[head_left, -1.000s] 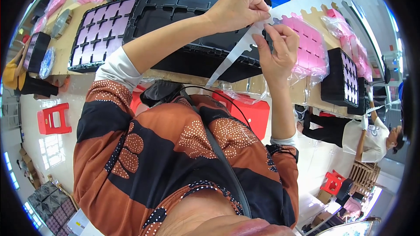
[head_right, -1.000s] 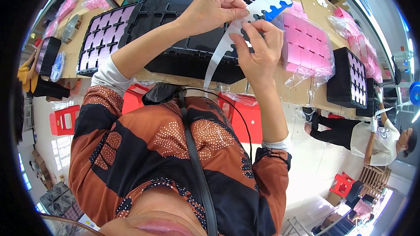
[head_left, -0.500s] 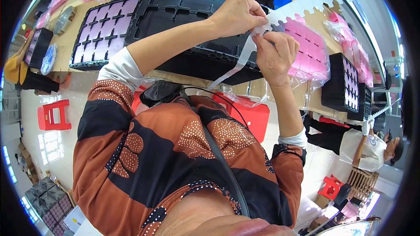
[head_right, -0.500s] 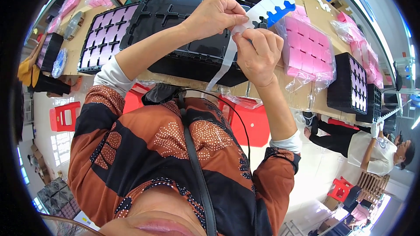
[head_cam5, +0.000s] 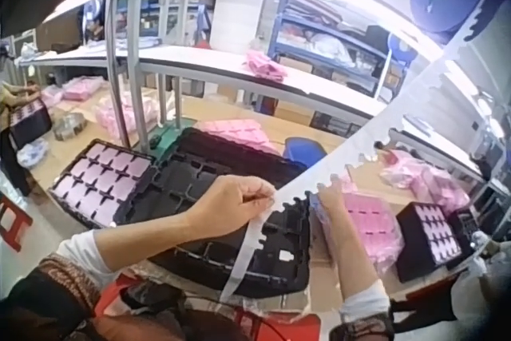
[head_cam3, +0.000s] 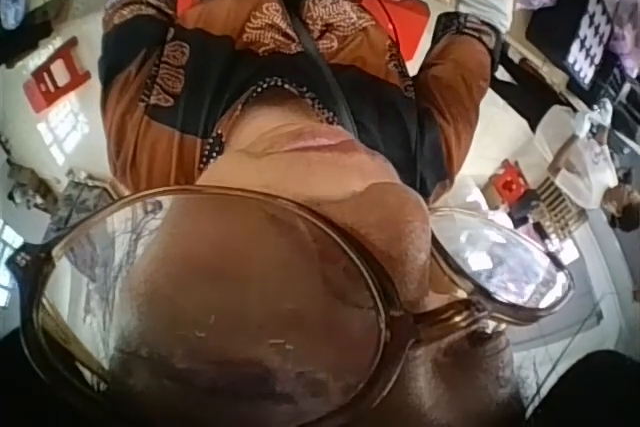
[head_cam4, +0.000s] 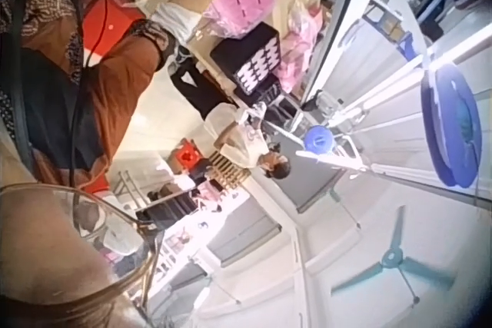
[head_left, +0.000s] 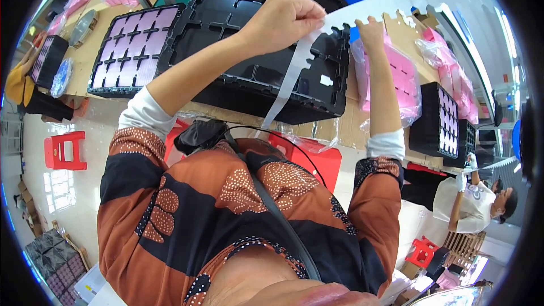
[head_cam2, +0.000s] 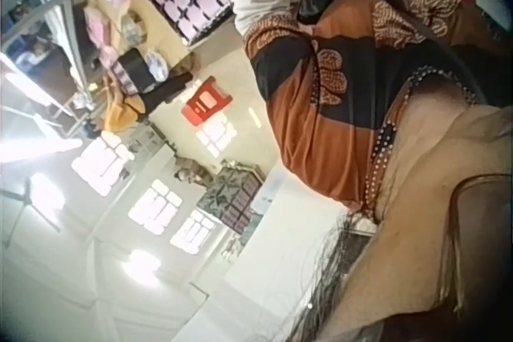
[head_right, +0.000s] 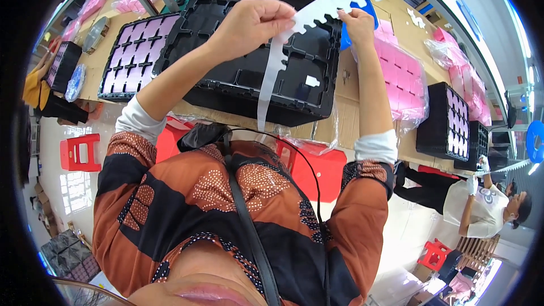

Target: The person assembles components into a black plastic tray by hand, applying adhesive strips to secure foam inserts.

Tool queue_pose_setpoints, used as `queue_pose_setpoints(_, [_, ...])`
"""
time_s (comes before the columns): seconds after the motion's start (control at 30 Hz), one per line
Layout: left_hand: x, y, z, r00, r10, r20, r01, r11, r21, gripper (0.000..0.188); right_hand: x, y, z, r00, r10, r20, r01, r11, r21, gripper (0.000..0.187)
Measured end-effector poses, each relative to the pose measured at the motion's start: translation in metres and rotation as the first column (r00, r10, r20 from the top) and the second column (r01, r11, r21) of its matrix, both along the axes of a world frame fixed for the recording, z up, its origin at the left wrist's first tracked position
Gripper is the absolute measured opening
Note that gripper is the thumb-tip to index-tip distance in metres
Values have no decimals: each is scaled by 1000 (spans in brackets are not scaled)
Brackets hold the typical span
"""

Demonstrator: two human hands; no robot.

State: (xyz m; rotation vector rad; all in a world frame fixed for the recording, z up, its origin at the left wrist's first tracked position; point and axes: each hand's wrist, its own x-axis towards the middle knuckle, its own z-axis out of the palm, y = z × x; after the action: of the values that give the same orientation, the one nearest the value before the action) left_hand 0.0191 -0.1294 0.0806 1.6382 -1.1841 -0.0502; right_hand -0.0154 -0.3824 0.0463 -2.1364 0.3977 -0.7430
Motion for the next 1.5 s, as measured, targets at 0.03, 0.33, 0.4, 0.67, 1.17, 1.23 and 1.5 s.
queue_pose_setpoints(0.03, [0, 4, 0, 999, -4, -35, 4, 1000, 25, 15, 11, -1, -3, 999, -17, -46, 16, 999, -35, 17])
queue_pose_setpoints(0.33, [14, 23, 3, 983, 92, -160, -100, 994, -37, 13, 83, -26, -43, 984, -36, -174, 7, 986, -164, 23])
queue_pose_setpoints(0.4, [12, 17, 9, 986, 47, -157, -54, 998, -40, 14, 101, -73, -76, 972, -74, -222, 11, 961, -276, 28])
queue_pose_setpoints(0.67, [13, 14, 5, 990, 52, -128, -56, 998, -26, 13, 46, -34, -53, 996, -65, 59, 88, 799, -595, 24])
queue_pose_setpoints(1.17, [-1, -18, -19, 999, 11, -35, -16, 992, -125, 14, -81, 140, -7, 877, 188, 443, 119, 808, -577, 23])
queue_pose_setpoints(1.23, [-2, -18, -20, 999, 8, -41, -13, 990, -143, 13, -80, 139, -9, 871, 193, 451, 140, 783, -606, 23])
queue_pose_setpoints(1.5, [-1, -15, -21, 996, 40, -84, -39, 999, 16, 12, -78, 138, -10, 828, 301, 473, 176, 661, -729, 21])
